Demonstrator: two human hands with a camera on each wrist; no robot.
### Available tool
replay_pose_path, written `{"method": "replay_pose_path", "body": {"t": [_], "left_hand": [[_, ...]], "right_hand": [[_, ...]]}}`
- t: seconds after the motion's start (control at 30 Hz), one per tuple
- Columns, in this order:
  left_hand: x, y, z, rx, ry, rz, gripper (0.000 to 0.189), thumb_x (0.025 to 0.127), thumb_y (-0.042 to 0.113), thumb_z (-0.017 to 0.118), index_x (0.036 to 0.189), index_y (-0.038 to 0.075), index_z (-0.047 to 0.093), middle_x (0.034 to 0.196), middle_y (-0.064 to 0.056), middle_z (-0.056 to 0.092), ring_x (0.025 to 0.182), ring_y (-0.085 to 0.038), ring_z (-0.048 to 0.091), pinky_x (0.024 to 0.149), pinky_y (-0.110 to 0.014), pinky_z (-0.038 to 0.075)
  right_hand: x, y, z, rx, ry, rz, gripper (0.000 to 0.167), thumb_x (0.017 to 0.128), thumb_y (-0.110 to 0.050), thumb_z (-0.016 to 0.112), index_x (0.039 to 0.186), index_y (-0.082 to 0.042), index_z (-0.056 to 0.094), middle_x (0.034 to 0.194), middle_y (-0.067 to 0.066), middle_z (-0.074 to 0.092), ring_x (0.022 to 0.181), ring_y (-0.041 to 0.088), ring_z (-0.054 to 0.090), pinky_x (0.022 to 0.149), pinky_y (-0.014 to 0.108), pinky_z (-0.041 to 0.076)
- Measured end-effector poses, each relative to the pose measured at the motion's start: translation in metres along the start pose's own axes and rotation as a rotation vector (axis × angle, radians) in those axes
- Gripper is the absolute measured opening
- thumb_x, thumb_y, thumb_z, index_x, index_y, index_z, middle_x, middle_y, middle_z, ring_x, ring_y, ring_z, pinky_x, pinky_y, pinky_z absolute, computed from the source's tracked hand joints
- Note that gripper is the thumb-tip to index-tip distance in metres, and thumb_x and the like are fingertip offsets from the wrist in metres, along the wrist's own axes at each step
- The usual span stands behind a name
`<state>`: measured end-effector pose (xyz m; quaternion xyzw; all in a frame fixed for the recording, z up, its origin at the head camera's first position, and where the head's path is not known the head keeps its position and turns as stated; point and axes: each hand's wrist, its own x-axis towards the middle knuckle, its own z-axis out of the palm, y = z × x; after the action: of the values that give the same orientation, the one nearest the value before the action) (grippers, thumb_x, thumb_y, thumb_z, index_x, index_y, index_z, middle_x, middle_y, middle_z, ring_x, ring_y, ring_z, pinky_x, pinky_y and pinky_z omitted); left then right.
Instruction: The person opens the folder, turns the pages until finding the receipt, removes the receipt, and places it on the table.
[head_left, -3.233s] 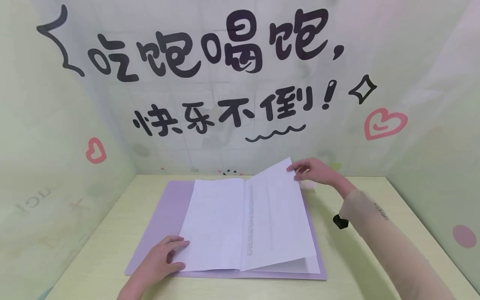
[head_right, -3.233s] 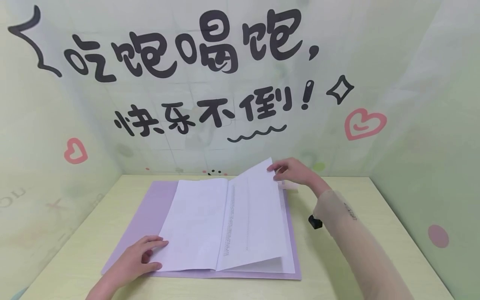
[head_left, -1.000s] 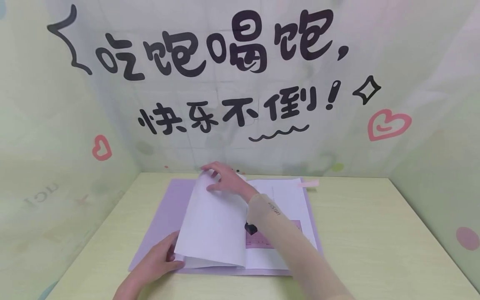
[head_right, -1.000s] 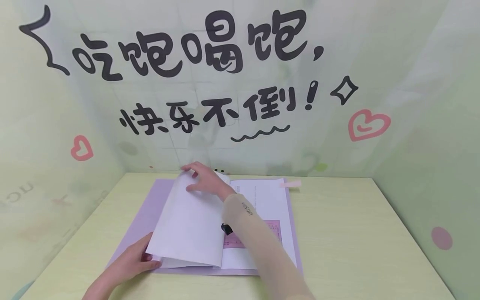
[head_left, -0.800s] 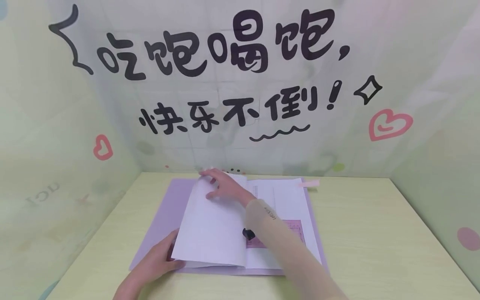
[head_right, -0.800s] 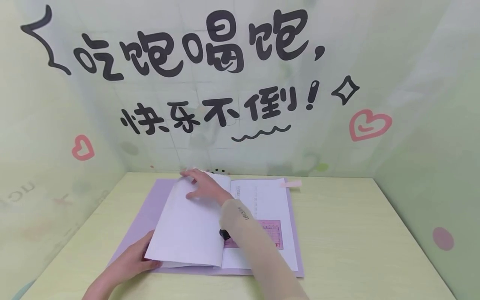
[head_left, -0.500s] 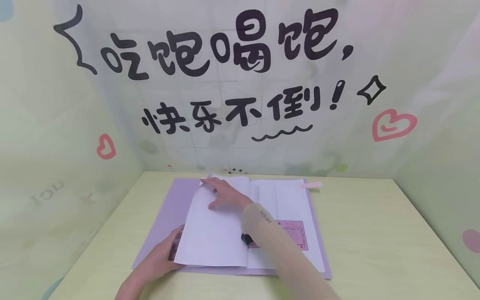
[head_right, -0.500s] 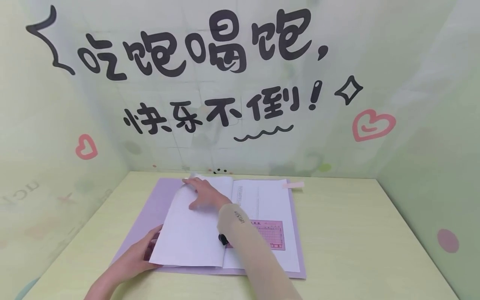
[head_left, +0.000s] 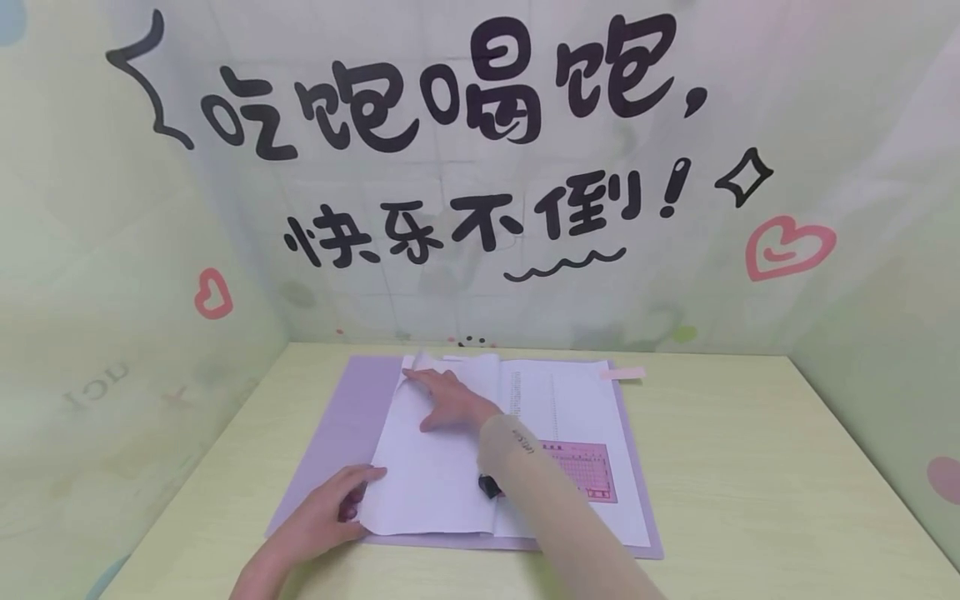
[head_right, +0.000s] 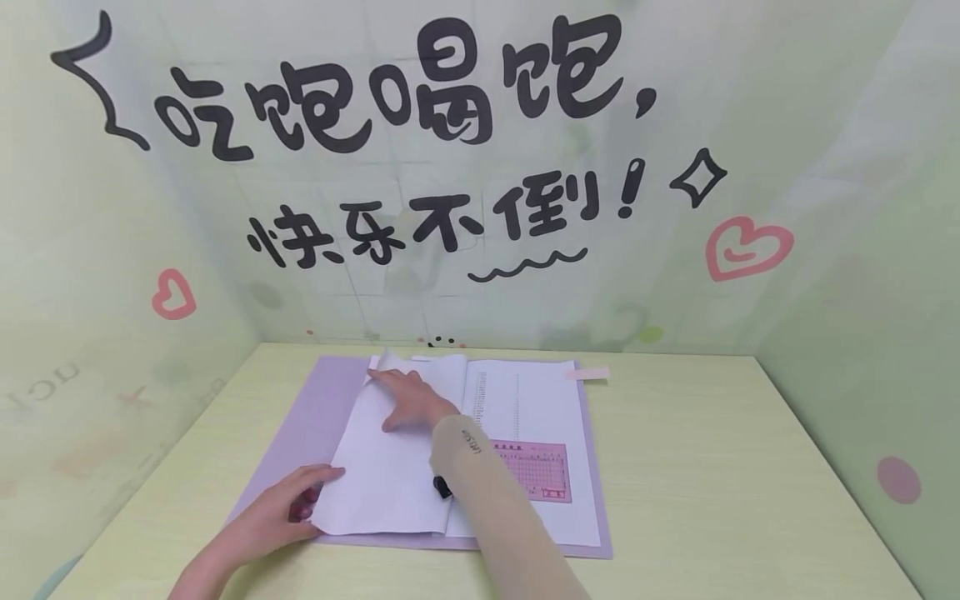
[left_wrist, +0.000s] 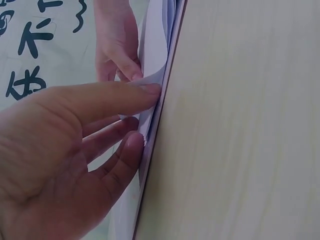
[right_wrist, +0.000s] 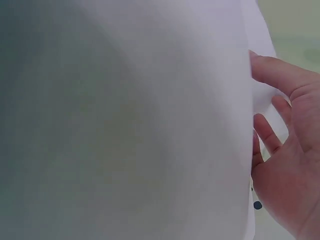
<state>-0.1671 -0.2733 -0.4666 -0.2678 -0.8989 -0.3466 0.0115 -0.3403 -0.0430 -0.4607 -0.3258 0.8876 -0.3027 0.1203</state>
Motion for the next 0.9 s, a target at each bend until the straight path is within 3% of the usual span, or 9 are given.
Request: {"method": "replay_pose_path", "body": {"t": [0.1, 0.23, 0.37, 0.47, 0.53, 0.63, 0.77, 0.9], "left_hand": [[0.001, 0.003, -0.001, 0.025, -0.022, -0.049, 0.07, 0.068, 0.003, 0.077, 0.134, 0.0, 0.056, 0.13, -0.018, 0.055, 0.087, 0.001, 0.046, 0.069, -0.018, 0.045], [0.003, 0.007, -0.001, 0.049, -0.045, -0.109, 0.068, 0.071, 0.015, 0.078, 0.134, 0.0, 0.057, 0.134, -0.016, 0.052, 0.083, 0.001, 0.044, 0.067, -0.017, 0.04], [0.004, 0.007, 0.002, 0.056, -0.035, -0.119, 0.063, 0.08, 0.028, 0.08, 0.133, 0.0, 0.058, 0.131, -0.016, 0.05, 0.079, 0.003, 0.043, 0.065, -0.017, 0.041], [0.004, 0.005, 0.004, 0.098, -0.006, -0.094, 0.061, 0.079, 0.025, 0.081, 0.131, 0.001, 0.06, 0.129, -0.015, 0.05, 0.081, 0.003, 0.043, 0.066, -0.016, 0.043], [0.005, 0.005, 0.006, 0.15, 0.022, -0.071, 0.059, 0.077, 0.022, 0.082, 0.129, 0.003, 0.061, 0.13, -0.015, 0.051, 0.085, 0.0, 0.046, 0.07, -0.018, 0.046], [0.005, 0.008, 0.007, 0.221, 0.048, -0.061, 0.059, 0.075, 0.021, 0.083, 0.128, 0.005, 0.062, 0.133, -0.014, 0.055, 0.101, -0.014, 0.058, 0.085, -0.032, 0.052], [0.006, 0.011, 0.008, 0.256, 0.035, -0.1, 0.059, 0.075, 0.022, 0.083, 0.129, 0.008, 0.062, 0.134, -0.009, 0.059, 0.122, -0.034, 0.056, 0.1, -0.053, 0.047], [0.005, 0.013, 0.007, 0.267, 0.028, -0.128, 0.06, 0.076, 0.025, 0.083, 0.129, 0.009, 0.062, 0.134, -0.008, 0.06, 0.116, -0.03, 0.058, 0.097, -0.049, 0.049]], "right_hand": [[0.0, 0.0, 0.002, -0.025, -0.007, 0.01, 0.091, 0.082, -0.015, 0.078, 0.156, -0.029, 0.028, 0.158, -0.006, 0.039, 0.138, 0.022, 0.038, 0.117, 0.039, 0.034], [-0.001, -0.002, 0.003, -0.105, -0.021, 0.035, 0.08, 0.084, -0.021, 0.077, 0.152, -0.032, 0.038, 0.154, -0.009, 0.044, 0.13, 0.02, 0.039, 0.111, 0.039, 0.033], [-0.002, -0.004, 0.001, -0.254, -0.042, 0.066, 0.063, 0.086, -0.033, 0.074, 0.143, -0.038, 0.049, 0.155, -0.011, 0.042, 0.136, 0.024, 0.034, 0.106, 0.043, 0.028], [-0.003, -0.005, -0.001, -0.326, -0.053, 0.079, 0.056, 0.087, -0.04, 0.072, 0.139, -0.041, 0.053, 0.156, -0.012, 0.041, 0.139, 0.025, 0.033, 0.106, 0.044, 0.028], [-0.004, -0.006, -0.002, -0.327, -0.063, 0.087, 0.055, 0.087, -0.041, 0.071, 0.14, -0.042, 0.053, 0.156, -0.012, 0.04, 0.139, 0.025, 0.033, 0.107, 0.045, 0.028], [-0.006, -0.007, -0.004, -0.312, -0.087, 0.097, 0.055, 0.089, -0.041, 0.07, 0.141, -0.041, 0.051, 0.158, -0.012, 0.038, 0.14, 0.025, 0.032, 0.108, 0.046, 0.027], [-0.008, -0.007, -0.006, -0.298, -0.111, 0.104, 0.056, 0.091, -0.041, 0.067, 0.143, -0.041, 0.048, 0.16, -0.012, 0.035, 0.143, 0.025, 0.03, 0.111, 0.048, 0.027], [-0.008, -0.006, -0.005, -0.299, -0.123, 0.097, 0.056, 0.093, -0.042, 0.065, 0.145, -0.042, 0.046, 0.161, -0.013, 0.032, 0.143, 0.025, 0.029, 0.113, 0.048, 0.027]]}}
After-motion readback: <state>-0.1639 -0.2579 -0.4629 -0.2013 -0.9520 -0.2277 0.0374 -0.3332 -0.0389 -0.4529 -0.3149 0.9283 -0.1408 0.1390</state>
